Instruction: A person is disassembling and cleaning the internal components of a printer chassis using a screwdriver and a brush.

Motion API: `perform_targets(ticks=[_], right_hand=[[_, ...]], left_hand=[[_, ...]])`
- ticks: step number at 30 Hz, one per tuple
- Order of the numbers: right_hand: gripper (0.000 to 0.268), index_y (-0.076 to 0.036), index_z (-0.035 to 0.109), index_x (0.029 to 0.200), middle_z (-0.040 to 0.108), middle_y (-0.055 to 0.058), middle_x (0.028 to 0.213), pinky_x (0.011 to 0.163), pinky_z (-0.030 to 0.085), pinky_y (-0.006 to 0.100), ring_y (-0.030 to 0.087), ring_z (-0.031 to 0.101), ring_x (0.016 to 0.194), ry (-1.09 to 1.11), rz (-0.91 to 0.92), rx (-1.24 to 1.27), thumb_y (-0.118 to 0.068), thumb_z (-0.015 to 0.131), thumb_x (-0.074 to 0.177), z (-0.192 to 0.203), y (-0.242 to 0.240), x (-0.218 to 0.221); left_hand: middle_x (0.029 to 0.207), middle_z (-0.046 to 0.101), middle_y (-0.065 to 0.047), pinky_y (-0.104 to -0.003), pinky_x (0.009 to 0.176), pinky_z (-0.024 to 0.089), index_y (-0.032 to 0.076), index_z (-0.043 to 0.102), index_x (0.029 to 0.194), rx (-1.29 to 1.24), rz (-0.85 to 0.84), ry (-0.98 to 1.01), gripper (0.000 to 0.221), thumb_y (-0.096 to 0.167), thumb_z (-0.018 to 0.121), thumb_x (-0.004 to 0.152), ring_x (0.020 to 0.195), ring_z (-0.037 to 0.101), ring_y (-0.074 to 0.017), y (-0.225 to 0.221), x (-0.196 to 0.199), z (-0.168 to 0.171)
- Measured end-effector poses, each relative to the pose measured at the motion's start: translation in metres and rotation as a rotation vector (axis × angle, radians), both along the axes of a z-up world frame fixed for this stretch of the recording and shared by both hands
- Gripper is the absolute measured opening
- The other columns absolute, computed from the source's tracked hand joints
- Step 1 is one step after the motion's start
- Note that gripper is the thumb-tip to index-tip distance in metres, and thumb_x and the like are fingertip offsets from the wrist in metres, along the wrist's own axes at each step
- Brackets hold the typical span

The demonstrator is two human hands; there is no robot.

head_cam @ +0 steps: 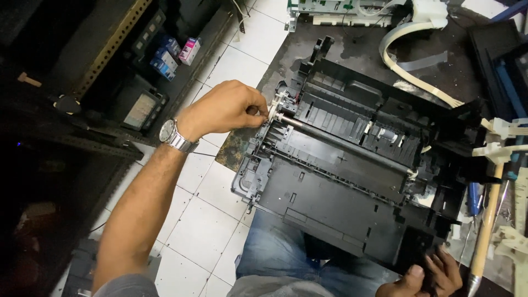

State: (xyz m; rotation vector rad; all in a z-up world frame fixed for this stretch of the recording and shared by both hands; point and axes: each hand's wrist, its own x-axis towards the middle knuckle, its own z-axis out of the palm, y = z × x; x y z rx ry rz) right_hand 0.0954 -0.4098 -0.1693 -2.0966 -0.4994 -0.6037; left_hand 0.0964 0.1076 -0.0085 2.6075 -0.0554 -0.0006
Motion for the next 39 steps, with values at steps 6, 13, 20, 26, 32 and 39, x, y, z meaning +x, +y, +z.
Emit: perform_targets(ticks=[6, 13, 20, 26, 32, 39], right_hand=[[0.032, 0.025, 0.045, 0.109, 0.044, 0.042, 0.14, 0.119, 0.046, 0.06, 0.054, 0.052, 0.128, -0.035, -0.054, -0.031, -0.005, 0.038, 0.109, 0.048, 0.052, -0.016], [0.036, 0.032, 0.054, 0.107, 0.055, 0.049, 0.129, 0.11, 0.051, 0.056, 0.055, 0.059, 0.115, 0.004, -0.024, -0.109, 0.003, 0.044, 0.089, 0.033, 0.024, -0.009], [0.029, 0.03, 0.045, 0.113, 0.044, 0.047, 0.14, 0.121, 0.045, 0.062, 0.057, 0.051, 0.129, -0.047, -0.009, -0.069, 0.004, 0.039, 0.1, -0.004, -0.011, 0.013], [0.047, 0.029, 0.054, 0.116, 0.047, 0.05, 0.138, 0.117, 0.049, 0.061, 0.061, 0.056, 0.129, 0.199, 0.178, -0.177, -0.006, 0.063, 0.085, -0.157, -0.189, 0.072], [0.053, 0.015, 0.054, 0.145, 0.056, 0.029, 0.138, 0.108, 0.036, 0.047, 0.039, 0.05, 0.123, 0.883, -0.056, -0.314, -0.01, 0.065, 0.1, -0.162, -0.3, 0.144], [0.024, 0.013, 0.075, 0.124, 0.071, 0.02, 0.099, 0.07, 0.046, 0.036, 0.027, 0.059, 0.076, 0.328, -0.24, -0.464, -0.007, 0.076, 0.109, 0.148, -0.007, 0.092]], left_hand=[[0.083, 0.074, 0.0, -0.033, 0.06, 0.047, 0.01, 0.076, 0.09, -0.077, -0.004, -0.03, 0.009, 0.015, 0.075, 0.083, 0.06, 0.059, -0.0151, 0.001, -0.006, -0.013], [0.092, 0.068, -0.004, -0.035, 0.072, 0.051, 0.007, 0.066, 0.097, -0.037, -0.101, -0.227, 0.009, 0.016, 0.067, 0.095, 0.075, 0.063, -0.0187, 0.003, -0.013, -0.029], [0.091, 0.064, -0.004, -0.037, 0.075, 0.05, 0.007, 0.064, 0.099, -0.007, -0.126, -0.296, 0.01, 0.015, 0.067, 0.096, 0.08, 0.062, -0.0205, 0.003, -0.018, -0.026], [0.088, 0.066, 0.0, -0.033, 0.071, 0.051, 0.008, 0.069, 0.093, -0.112, -0.039, -0.228, 0.01, 0.018, 0.07, 0.094, 0.072, 0.062, -0.0164, 0.001, -0.018, -0.024], [0.07, 0.069, -0.006, -0.034, 0.06, 0.047, 0.004, 0.075, 0.084, -0.234, 0.071, -0.081, 0.015, 0.019, 0.076, 0.085, 0.058, 0.059, -0.0199, -0.004, -0.014, -0.009], [0.063, 0.068, -0.008, -0.033, 0.051, 0.039, 0.005, 0.08, 0.095, -0.208, 0.3, 0.133, 0.02, 0.022, 0.075, 0.085, 0.05, 0.049, -0.0191, -0.024, -0.01, 0.011]])
